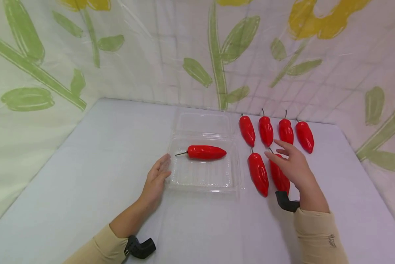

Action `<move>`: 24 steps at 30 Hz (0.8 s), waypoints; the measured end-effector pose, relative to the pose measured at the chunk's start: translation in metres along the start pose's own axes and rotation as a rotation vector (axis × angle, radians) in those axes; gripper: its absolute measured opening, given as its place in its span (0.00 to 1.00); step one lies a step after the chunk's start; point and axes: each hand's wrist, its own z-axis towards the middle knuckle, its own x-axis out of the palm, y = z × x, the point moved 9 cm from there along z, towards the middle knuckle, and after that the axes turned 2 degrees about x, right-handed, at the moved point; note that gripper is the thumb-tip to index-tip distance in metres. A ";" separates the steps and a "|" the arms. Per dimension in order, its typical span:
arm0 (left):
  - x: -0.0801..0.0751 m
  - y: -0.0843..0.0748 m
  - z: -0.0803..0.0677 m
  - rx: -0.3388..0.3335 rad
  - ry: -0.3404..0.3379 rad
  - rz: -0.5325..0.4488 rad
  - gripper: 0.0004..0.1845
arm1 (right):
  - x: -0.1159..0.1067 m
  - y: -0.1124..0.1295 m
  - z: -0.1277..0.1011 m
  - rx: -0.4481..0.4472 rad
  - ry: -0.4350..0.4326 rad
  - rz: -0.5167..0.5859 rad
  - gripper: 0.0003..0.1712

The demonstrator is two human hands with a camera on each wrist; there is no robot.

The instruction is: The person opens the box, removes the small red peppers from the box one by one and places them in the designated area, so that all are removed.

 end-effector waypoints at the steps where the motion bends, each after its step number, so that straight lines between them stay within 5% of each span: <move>1: 0.000 0.000 0.000 -0.001 0.001 0.000 0.29 | 0.000 0.006 0.001 -0.010 -0.001 0.003 0.46; 9: 0.002 0.001 0.000 -0.006 0.008 -0.018 0.29 | 0.009 0.040 0.013 -0.049 0.040 0.021 0.47; 24: -0.001 -0.001 0.001 0.018 -0.009 0.004 0.29 | 0.048 0.085 0.032 -0.110 0.182 0.248 0.39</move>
